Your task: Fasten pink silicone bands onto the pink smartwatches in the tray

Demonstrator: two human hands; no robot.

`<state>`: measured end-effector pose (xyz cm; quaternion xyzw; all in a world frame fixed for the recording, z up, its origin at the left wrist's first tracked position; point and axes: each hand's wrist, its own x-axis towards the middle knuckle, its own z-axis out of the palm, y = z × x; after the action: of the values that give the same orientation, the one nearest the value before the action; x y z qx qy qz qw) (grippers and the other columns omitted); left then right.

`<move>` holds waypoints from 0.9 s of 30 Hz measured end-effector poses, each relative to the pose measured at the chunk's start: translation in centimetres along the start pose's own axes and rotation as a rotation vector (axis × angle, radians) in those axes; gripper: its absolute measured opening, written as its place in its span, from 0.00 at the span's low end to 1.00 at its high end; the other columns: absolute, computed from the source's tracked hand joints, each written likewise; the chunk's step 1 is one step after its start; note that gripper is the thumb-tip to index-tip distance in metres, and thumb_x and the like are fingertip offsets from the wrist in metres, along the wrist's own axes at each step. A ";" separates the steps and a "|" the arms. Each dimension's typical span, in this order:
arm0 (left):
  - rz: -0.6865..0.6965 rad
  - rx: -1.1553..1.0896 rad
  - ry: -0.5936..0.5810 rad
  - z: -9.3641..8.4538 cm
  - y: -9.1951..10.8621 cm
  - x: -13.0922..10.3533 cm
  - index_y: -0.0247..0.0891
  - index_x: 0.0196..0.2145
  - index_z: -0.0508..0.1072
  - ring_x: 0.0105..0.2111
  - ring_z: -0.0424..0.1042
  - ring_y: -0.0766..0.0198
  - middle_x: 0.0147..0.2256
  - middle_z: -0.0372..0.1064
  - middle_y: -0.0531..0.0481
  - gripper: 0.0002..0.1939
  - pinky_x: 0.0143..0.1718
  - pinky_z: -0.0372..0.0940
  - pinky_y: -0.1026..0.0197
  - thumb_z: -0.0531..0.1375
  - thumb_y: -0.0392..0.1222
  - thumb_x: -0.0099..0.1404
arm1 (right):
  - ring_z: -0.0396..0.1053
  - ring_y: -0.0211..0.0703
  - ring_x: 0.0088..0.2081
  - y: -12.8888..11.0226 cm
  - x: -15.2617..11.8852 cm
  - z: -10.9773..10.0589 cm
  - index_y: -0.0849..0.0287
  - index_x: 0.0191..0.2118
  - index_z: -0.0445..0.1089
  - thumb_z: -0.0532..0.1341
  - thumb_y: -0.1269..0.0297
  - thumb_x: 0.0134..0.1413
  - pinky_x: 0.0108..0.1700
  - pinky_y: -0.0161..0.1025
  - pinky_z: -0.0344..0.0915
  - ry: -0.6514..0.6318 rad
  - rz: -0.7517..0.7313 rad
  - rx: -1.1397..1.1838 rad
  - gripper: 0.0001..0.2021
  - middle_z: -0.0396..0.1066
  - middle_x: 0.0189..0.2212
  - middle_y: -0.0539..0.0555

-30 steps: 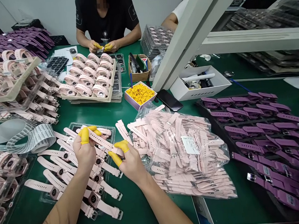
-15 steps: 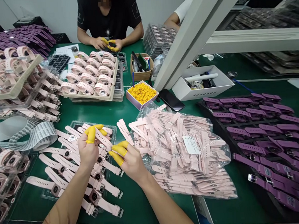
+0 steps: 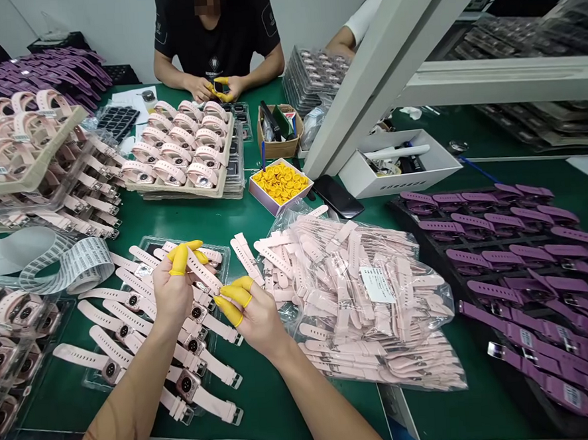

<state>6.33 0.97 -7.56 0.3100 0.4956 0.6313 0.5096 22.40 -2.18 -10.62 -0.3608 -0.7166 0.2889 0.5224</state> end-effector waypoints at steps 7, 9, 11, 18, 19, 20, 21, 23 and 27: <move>0.014 -0.009 -0.004 0.1 -0.1 0.0 0.34 0.44 0.80 0.27 0.80 0.62 0.33 0.78 0.47 0.25 0.27 0.75 0.63 0.67 0.61 0.64 | 0.74 0.42 0.33 0.1 0.0 -0.1 0.51 0.50 0.76 0.65 0.72 0.64 0.32 0.38 0.74 -0.035 0.003 0.018 0.12 0.73 0.35 0.53; 0.008 -0.017 0.007 0.0 -0.3 0.0 0.35 0.45 0.80 0.28 0.80 0.61 0.33 0.78 0.47 0.25 0.27 0.76 0.63 0.67 0.60 0.64 | 0.73 0.42 0.33 0.1 0.0 -0.2 0.51 0.50 0.77 0.65 0.72 0.64 0.33 0.39 0.73 -0.041 0.015 0.028 0.12 0.73 0.35 0.53; 0.004 -0.016 0.017 0.0 -0.4 0.1 0.35 0.45 0.79 0.29 0.80 0.61 0.33 0.78 0.47 0.24 0.28 0.76 0.62 0.67 0.59 0.65 | 0.73 0.42 0.33 0.0 -0.1 -0.2 0.51 0.49 0.77 0.65 0.70 0.64 0.33 0.39 0.73 -0.050 0.036 0.030 0.10 0.73 0.35 0.53; 0.167 0.218 -0.414 -0.2 0.6 -0.4 0.39 0.53 0.77 0.50 0.77 0.49 0.49 0.76 0.38 0.21 0.47 0.76 0.50 0.62 0.54 0.69 | 0.71 0.40 0.29 0.7 0.0 -0.2 0.53 0.42 0.76 0.63 0.60 0.66 0.31 0.38 0.73 0.079 0.253 0.166 0.06 0.74 0.32 0.52; 0.221 0.338 -0.528 -0.2 0.8 -0.6 0.40 0.54 0.77 0.53 0.75 0.48 0.51 0.75 0.38 0.21 0.51 0.74 0.49 0.64 0.51 0.68 | 0.72 0.40 0.28 0.9 0.0 -0.2 0.53 0.42 0.74 0.63 0.57 0.66 0.30 0.38 0.73 0.107 0.302 0.231 0.07 0.74 0.31 0.51; 0.268 0.461 -0.620 -0.1 1.0 -0.8 0.40 0.55 0.77 0.54 0.73 0.48 0.52 0.74 0.38 0.20 0.53 0.72 0.49 0.65 0.47 0.67 | 0.72 0.41 0.27 1.1 0.0 -0.2 0.53 0.42 0.73 0.63 0.54 0.66 0.28 0.37 0.73 0.129 0.342 0.294 0.09 0.73 0.30 0.51; 0.305 0.567 -0.684 0.0 1.1 -1.0 0.40 0.56 0.76 0.52 0.73 0.49 0.51 0.74 0.38 0.20 0.53 0.72 0.49 0.65 0.43 0.67 | 0.72 0.41 0.26 1.3 0.0 -0.2 0.53 0.43 0.72 0.63 0.52 0.66 0.27 0.37 0.73 0.139 0.371 0.346 0.10 0.73 0.30 0.50; 0.358 0.682 -0.723 0.1 1.2 -1.3 0.40 0.57 0.76 0.47 0.74 0.52 0.47 0.74 0.41 0.20 0.51 0.72 0.50 0.62 0.38 0.68 | 0.74 0.42 0.26 1.5 0.0 -0.2 0.52 0.44 0.70 0.62 0.50 0.66 0.27 0.37 0.74 0.154 0.391 0.404 0.12 0.73 0.29 0.50; 0.320 0.606 -0.613 0.3 1.3 -1.6 0.41 0.59 0.73 0.40 0.73 0.57 0.40 0.72 0.46 0.22 0.45 0.73 0.54 0.64 0.39 0.67 | 0.79 0.47 0.32 1.6 0.0 0.0 0.49 0.49 0.67 0.63 0.48 0.65 0.32 0.40 0.78 0.252 0.359 0.394 0.14 0.76 0.36 0.54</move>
<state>6.64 -0.45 -6.04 0.6901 0.4303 0.4077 0.4151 22.77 -1.26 -11.85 -0.4063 -0.5011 0.4632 0.6077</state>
